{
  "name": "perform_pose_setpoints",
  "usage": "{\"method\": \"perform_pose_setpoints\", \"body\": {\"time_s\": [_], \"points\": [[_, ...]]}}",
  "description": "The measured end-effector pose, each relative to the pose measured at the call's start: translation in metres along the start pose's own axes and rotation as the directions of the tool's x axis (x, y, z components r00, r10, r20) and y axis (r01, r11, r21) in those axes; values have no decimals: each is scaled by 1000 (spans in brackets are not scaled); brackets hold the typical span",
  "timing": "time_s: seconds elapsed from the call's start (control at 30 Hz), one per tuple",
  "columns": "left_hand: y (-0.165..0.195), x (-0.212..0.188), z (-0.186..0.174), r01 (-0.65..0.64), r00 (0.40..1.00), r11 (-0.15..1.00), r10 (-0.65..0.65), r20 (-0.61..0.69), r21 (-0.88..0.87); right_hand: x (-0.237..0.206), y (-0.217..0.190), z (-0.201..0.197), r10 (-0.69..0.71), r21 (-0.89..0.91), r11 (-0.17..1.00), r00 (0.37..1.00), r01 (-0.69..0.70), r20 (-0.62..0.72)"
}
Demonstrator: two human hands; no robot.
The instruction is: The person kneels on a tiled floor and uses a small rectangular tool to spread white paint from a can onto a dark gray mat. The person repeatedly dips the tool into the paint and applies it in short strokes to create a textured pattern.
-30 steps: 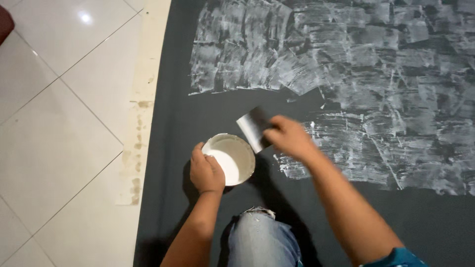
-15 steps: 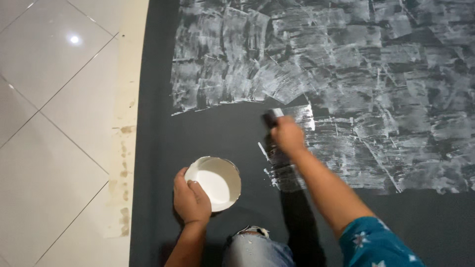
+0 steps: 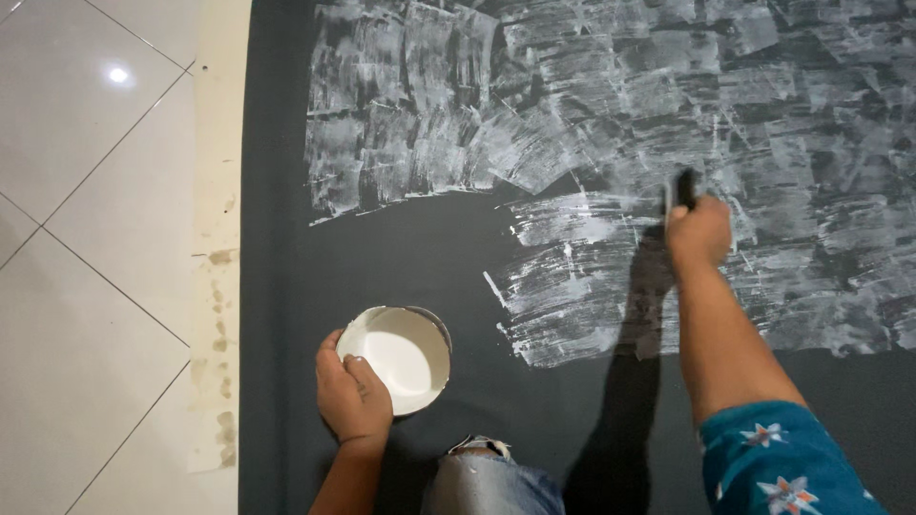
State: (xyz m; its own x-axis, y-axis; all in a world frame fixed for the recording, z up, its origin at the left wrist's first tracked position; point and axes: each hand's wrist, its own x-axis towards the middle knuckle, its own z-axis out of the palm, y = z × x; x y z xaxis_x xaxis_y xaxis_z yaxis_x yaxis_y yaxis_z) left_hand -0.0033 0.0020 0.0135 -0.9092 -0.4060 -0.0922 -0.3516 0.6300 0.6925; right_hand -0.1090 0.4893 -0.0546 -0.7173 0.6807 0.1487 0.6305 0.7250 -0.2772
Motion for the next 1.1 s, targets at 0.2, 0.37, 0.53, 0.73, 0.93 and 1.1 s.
{"method": "perform_pose_setpoints", "body": {"time_s": [0.2, 0.37, 0.53, 0.73, 0.93, 1.1], "points": [[4, 0, -2, -79, 996, 996, 80, -27, 29, -27, -82, 27, -278, 110, 958, 954, 266, 115], [5, 0, -1, -81, 996, 996, 82, -29, 29, -66, -148, 50, -556, 310, 817, 806, 486, 201], [3, 0, -1, -59, 998, 998, 59, -10, 27, -30, -108, 41, -8, 451, 862, 885, -230, 466], [4, 1, -1, -7, 1000, 1000, 7, -11, 28, 6, -34, 18, -40, 178, 984, 998, 31, 47], [1, 0, 1, -48, 998, 998, 50, -25, 44, -84, -54, 31, -477, 273, 870, 840, 410, 259], [-3, -1, 4, -81, 994, 996, 84, -66, 48, -72, -16, 4, -319, 328, 899, 947, 289, 42]]}}
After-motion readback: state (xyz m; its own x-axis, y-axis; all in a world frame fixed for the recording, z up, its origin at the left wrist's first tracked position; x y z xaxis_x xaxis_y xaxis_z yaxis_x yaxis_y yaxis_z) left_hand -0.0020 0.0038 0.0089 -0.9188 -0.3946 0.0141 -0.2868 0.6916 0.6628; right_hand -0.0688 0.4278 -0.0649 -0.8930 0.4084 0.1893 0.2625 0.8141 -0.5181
